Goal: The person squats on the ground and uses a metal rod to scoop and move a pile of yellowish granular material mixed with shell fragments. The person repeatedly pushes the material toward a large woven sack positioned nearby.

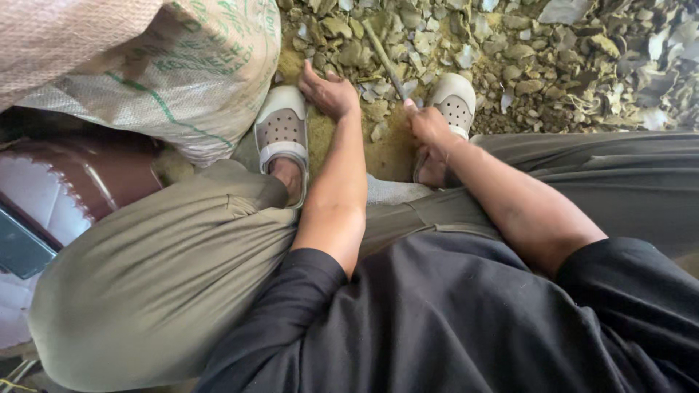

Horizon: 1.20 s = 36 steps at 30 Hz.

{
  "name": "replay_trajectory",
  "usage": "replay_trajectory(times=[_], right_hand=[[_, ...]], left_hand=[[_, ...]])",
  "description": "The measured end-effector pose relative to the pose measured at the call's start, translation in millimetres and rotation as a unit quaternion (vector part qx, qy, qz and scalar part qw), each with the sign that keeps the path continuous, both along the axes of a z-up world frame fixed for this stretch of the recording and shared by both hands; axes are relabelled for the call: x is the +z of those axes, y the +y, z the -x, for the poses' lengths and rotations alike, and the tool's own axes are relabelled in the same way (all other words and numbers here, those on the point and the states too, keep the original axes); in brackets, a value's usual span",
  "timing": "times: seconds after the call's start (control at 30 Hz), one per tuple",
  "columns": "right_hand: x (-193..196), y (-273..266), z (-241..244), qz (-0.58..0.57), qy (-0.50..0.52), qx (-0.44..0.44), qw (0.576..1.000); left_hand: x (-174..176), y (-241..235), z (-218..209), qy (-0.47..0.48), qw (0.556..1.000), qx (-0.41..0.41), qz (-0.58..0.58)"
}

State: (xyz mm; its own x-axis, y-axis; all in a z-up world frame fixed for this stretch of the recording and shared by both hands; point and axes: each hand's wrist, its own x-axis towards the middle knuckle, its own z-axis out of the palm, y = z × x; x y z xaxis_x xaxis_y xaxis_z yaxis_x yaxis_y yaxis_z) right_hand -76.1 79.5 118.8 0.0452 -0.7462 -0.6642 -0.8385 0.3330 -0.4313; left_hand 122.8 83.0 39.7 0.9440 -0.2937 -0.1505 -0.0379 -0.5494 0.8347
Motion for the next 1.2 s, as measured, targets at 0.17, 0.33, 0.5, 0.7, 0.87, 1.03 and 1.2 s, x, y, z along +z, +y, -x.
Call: replay_trajectory(times=[0.17,0.33,0.5,0.7,0.87,1.03,1.2], right_hand=[[-1,11,-5,-0.096,-0.185,-0.179,0.961],[7,-2,-10,0.090,-0.071,0.015,0.993],[-7,-5,0,0.051,-0.030,-0.011,0.998],[-22,4,-3,0.106,-0.018,0.017,0.994],[-11,7,7,-0.013,-0.011,-0.073,0.997],[-33,14,11,0.065,0.006,0.050,0.997],[-38,1,21,0.056,0.031,0.104,0.993]], left_hand=[[-9,-49,-10,0.073,0.990,-0.029,0.120],[-15,-58,-22,-0.016,0.998,-0.047,-0.043],[-30,-19,-11,-0.022,0.986,-0.077,-0.144],[-25,-12,-8,-0.056,0.992,-0.060,-0.096],[-6,2,4,-0.015,0.993,0.043,-0.110],[-4,26,43,-0.084,0.988,0.027,-0.129],[-31,14,44,-0.031,0.996,0.022,-0.083]])
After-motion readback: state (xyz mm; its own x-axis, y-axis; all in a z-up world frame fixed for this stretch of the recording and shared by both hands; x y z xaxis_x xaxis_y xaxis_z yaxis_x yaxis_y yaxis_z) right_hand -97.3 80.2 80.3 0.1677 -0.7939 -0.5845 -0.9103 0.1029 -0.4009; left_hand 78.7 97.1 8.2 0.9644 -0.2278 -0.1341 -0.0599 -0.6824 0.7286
